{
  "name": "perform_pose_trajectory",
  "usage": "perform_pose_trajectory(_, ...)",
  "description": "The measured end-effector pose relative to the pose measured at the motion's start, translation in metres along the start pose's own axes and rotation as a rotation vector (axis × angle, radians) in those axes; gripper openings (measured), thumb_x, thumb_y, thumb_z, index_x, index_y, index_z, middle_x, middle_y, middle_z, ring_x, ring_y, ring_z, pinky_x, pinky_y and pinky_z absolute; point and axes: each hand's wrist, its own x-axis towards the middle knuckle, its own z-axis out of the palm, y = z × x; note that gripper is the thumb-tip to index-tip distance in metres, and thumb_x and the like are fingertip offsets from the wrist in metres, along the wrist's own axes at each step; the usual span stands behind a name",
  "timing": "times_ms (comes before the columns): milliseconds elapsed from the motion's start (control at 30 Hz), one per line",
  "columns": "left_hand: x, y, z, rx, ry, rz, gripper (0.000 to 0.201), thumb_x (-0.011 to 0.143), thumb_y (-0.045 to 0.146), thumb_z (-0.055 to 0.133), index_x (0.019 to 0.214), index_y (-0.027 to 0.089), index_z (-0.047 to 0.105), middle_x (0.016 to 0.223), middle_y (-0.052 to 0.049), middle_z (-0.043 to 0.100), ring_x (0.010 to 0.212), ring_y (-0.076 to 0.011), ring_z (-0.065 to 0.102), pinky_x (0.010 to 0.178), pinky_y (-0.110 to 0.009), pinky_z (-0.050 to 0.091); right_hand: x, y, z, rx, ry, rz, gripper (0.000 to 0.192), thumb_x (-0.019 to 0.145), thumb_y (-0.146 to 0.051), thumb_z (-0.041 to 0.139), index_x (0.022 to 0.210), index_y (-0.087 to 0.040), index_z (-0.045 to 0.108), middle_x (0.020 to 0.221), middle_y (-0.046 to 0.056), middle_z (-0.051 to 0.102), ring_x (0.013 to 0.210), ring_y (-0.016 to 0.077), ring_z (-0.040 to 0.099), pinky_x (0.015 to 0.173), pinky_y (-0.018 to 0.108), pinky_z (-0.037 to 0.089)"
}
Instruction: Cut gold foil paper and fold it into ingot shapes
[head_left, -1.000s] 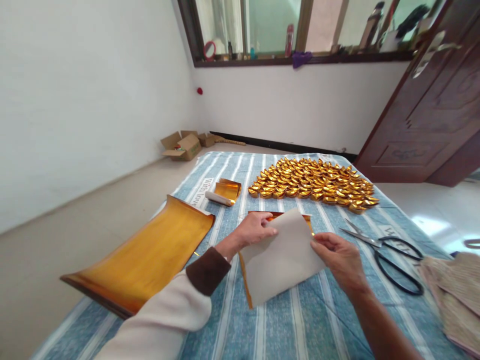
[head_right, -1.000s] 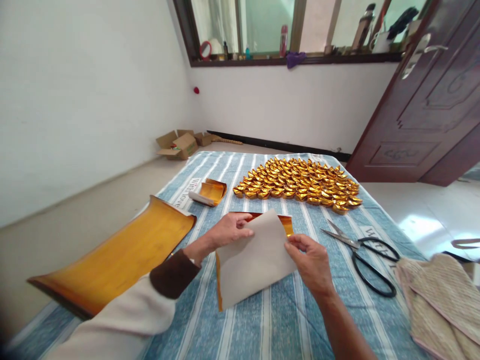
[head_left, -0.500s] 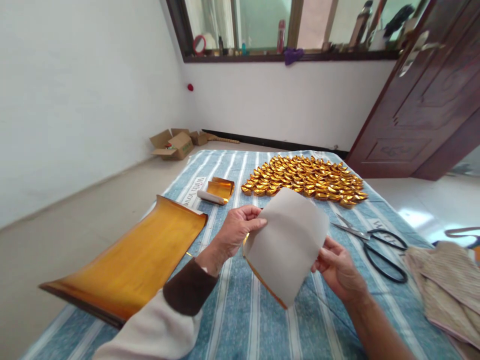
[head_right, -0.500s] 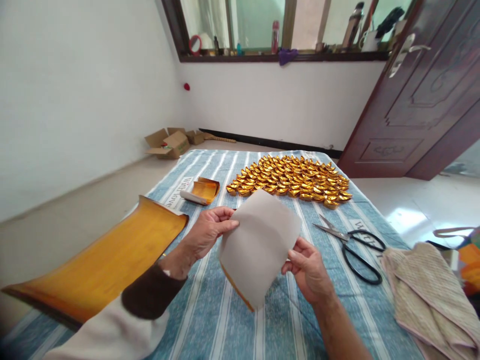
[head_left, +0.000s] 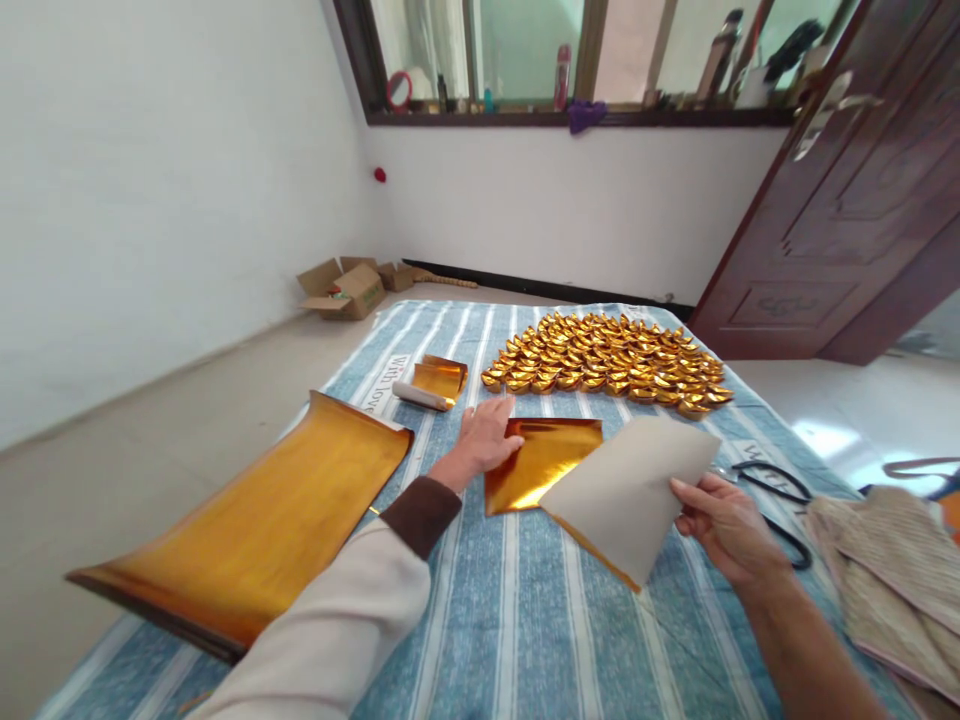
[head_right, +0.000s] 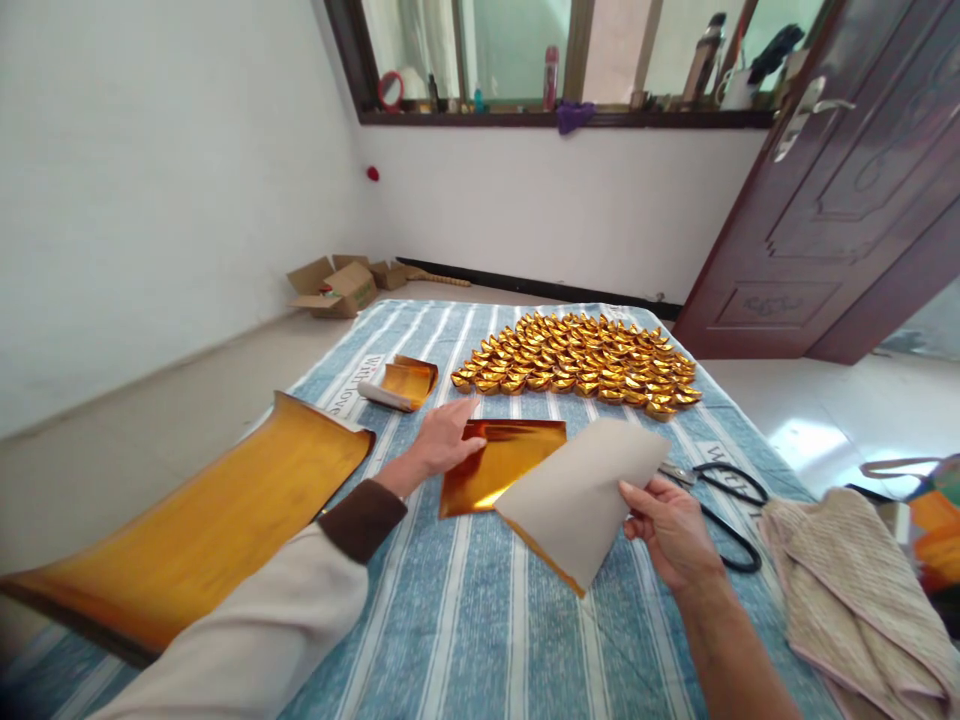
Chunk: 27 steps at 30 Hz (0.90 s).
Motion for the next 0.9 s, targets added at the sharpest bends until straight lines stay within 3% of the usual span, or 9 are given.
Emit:
perform_pose_trajectory(100,0.014,-0.003,-0.007,0.033,-0.063,-0.033,0.024,0.081,0.02,0.057,0.103,0.019,0.065,0.103,-0.009,0.07,0.106,-0.0259,0.061,0.093,-0.036,0.042,-0.001,-0.01,-0.001,-0.024,-0.027,-0.005,0.029,0.057,-0.029,0.085,0.079,-0.015,0.071,0.067,0.001,0.065,0.047,0.0085,0.051,0.034,0.018,0.043)
perform_pose_trajectory(167,0.018,-0.007,-0.018,0.067,-0.061,-0.065,0.018,0.082,0.017,0.053,0.093,0.019,0.068,0.097,-0.008,0.071,0.101,-0.0251,0.063,0.088,-0.033,0.044,-0.005,-0.02,-0.001,-0.046,-0.026,-0.075,0.029,0.058,-0.029,0.085,0.08,-0.016,0.072,0.069,0.001,0.066,0.048,0.0088,0.052,0.033,0.018,0.042)
perform_pose_trajectory(233,0.017,-0.013,-0.033,0.109,-0.035,-0.126,0.022,0.084,0.015,0.049,0.095,0.018,0.067,0.098,-0.009,0.07,0.099,-0.0262,0.063,0.085,-0.034,0.045,-0.012,-0.031,0.0,-0.096,0.003,-0.231,0.026,0.059,-0.029,0.084,0.08,-0.018,0.073,0.074,0.003,0.069,0.052,0.0116,0.056,0.036,0.021,0.047)
perform_pose_trajectory(367,0.001,-0.023,-0.061,0.198,0.016,-0.273,0.023,0.082,0.011,0.047,0.095,0.014,0.066,0.095,-0.014,0.068,0.097,-0.0309,0.062,0.084,-0.041,0.045,-0.028,-0.043,0.01,-0.457,-0.023,-0.599,0.014,0.07,-0.027,0.077,0.084,-0.025,0.075,0.082,0.003,0.074,0.074,0.021,0.068,0.071,0.038,0.06)
perform_pose_trajectory(467,-0.019,-0.018,-0.067,0.25,0.124,-0.316,0.027,0.079,0.015,0.054,0.104,0.011,0.062,0.112,-0.02,0.061,0.114,-0.0379,0.052,0.095,-0.053,0.037,-0.031,-0.036,0.022,-0.699,-0.283,-0.81,0.013,0.08,-0.024,0.067,0.09,-0.028,0.075,0.099,0.003,0.074,0.097,0.0242,0.068,0.092,0.044,0.055)
perform_pose_trajectory(500,-0.026,-0.015,-0.065,0.23,0.198,-0.261,0.033,0.078,0.017,0.056,0.11,0.011,0.06,0.122,-0.02,0.056,0.121,-0.0384,0.046,0.099,-0.054,0.033,-0.03,-0.03,0.024,-0.747,-0.371,-0.837,0.014,0.083,-0.023,0.063,0.09,-0.027,0.075,0.101,0.004,0.074,0.1,0.0239,0.067,0.094,0.044,0.053)
perform_pose_trajectory(567,-0.036,-0.007,-0.056,0.058,0.205,-0.032,0.051,0.076,0.017,0.058,0.126,0.012,0.051,0.137,-0.018,0.047,0.13,-0.0343,0.039,0.106,-0.05,0.03,-0.024,-0.014,0.026,-0.819,-0.492,-0.845,0.017,0.087,-0.022,0.057,0.089,-0.025,0.074,0.101,0.005,0.074,0.106,0.0233,0.065,0.096,0.043,0.052)
perform_pose_trajectory(700,-0.047,0.004,-0.027,-0.35,-0.053,0.402,0.081,0.072,0.012,0.06,0.145,0.019,0.029,0.151,-0.011,0.035,0.137,-0.0267,0.034,0.112,-0.044,0.028,-0.011,0.015,0.015,-0.929,-0.55,-0.827,0.02,0.089,-0.02,0.052,0.091,-0.023,0.072,0.103,0.007,0.073,0.11,0.0221,0.063,0.097,0.041,0.051)
perform_pose_trajectory(900,-0.071,0.024,-0.004,-0.227,-0.112,0.618,0.067,0.069,-0.004,0.051,0.13,0.024,0.051,0.149,-0.01,0.039,0.14,-0.0284,0.028,0.11,-0.051,0.029,-0.008,0.03,0.001,-0.964,-0.585,-0.733,0.026,0.091,-0.021,0.046,0.089,-0.024,0.072,0.101,0.007,0.073,0.108,0.0211,0.063,0.094,0.04,0.052)
